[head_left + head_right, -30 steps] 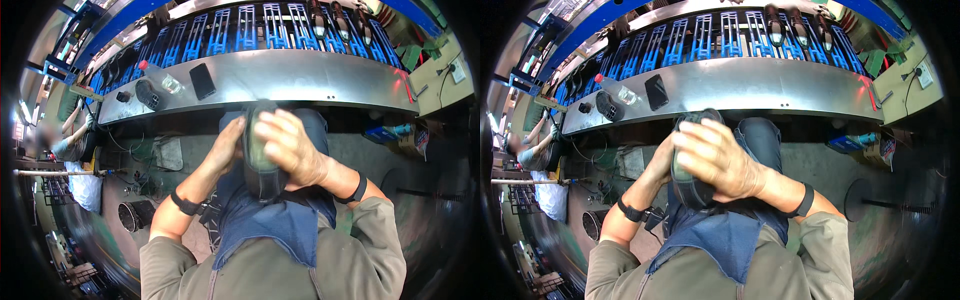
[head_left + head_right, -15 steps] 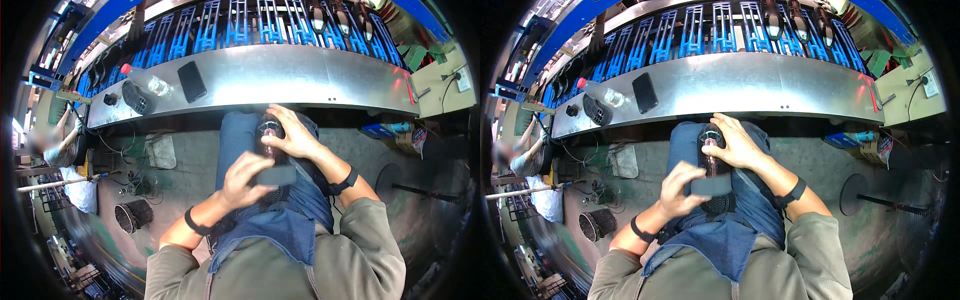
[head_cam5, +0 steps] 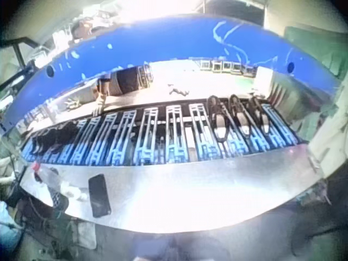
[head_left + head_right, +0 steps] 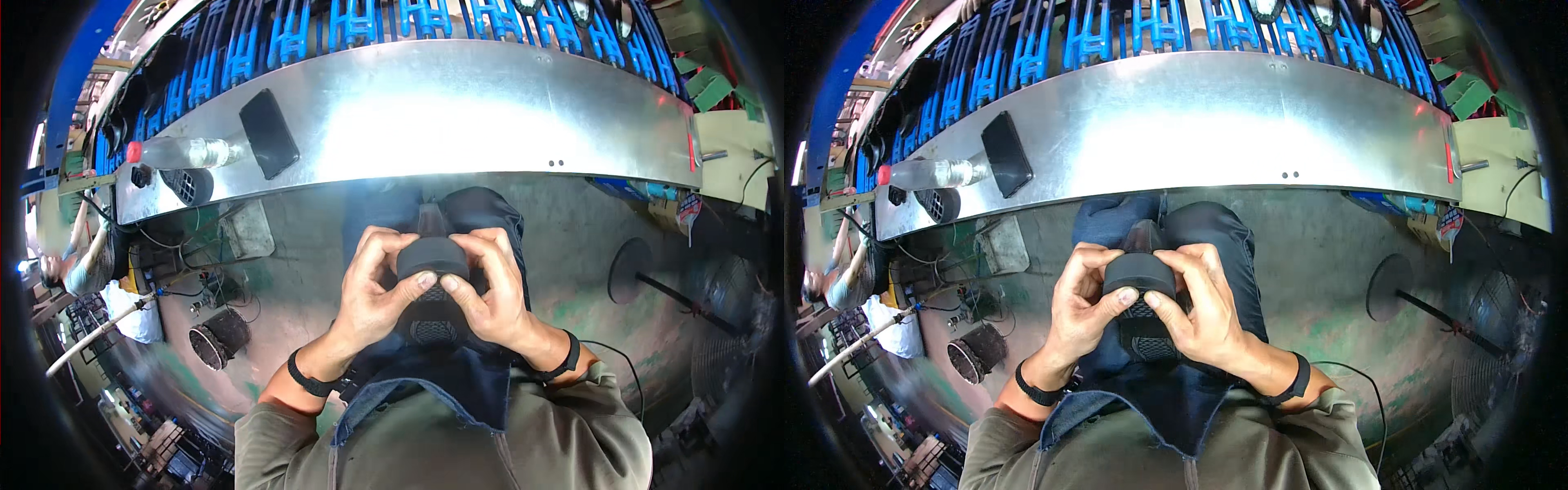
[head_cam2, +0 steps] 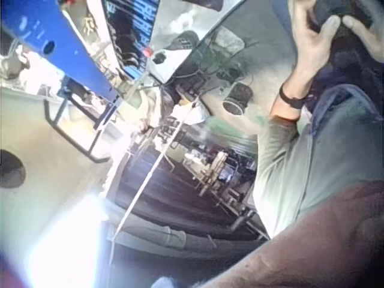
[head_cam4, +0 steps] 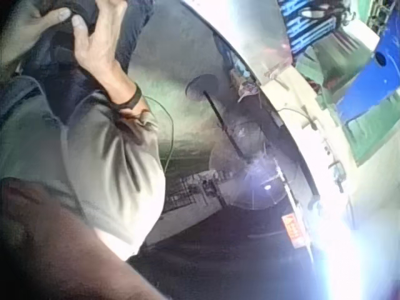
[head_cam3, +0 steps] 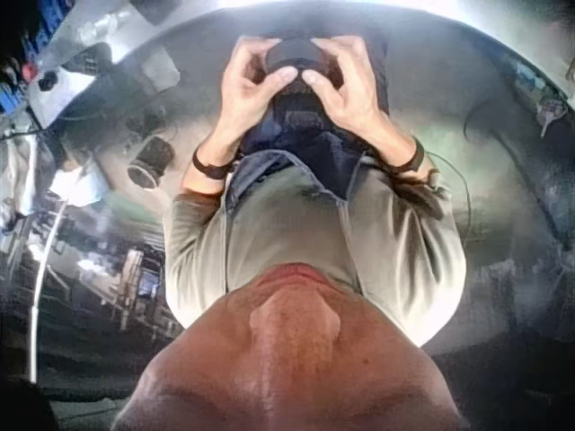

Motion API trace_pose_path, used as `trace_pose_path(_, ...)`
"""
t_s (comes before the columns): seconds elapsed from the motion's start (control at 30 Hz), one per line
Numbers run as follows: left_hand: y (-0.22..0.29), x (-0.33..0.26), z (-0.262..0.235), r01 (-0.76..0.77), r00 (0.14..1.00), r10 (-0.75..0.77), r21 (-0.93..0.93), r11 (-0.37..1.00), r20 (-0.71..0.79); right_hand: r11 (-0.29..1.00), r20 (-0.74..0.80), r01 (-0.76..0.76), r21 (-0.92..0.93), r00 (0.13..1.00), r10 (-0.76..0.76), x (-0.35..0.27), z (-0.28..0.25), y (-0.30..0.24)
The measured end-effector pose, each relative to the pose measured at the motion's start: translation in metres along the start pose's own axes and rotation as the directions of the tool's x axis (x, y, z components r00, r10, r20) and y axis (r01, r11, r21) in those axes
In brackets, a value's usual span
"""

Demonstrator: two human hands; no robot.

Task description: Inspecting and organizing shoes on a conveyor belt in a factory setting.

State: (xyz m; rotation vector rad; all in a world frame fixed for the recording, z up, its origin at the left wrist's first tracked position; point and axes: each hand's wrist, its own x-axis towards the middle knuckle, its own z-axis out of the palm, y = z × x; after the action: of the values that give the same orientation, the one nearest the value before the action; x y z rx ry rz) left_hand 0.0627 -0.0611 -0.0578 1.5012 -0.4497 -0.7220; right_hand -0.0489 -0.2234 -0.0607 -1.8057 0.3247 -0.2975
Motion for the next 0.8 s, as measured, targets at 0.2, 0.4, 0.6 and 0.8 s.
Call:
trace_pose_path(0.2,0.009,0.012,-0.005,-0.043,0.998,0.023,0.409,0.911,0.056,0.986,0.004,-0.080,-0.146,0.997,0.081,0.012,-0.007,-0.005)
trace_pose_path(0.4,0.006,0.007,-0.005,-0.165,0.986,0.150,0.273,0.948,0.075,0.766,0.281,-0.311,0.562,0.943,0.178,0.033,-0.024,0.013)
trace_pose_path(0.6,0.032,-0.043,-0.001,-0.446,0.887,0.432,0.058,0.893,0.165,0.907,0.462,0.082,0.413,0.840,-0.286,-0.002,-0.022,-0.024)
trace_pose_path(0.8,0.012,-0.054,0.017,-0.274,0.894,0.330,-0.213,0.938,0.304,0.905,0.268,0.238,0.354,0.901,-0.342,-0.039,-0.008,-0.031)
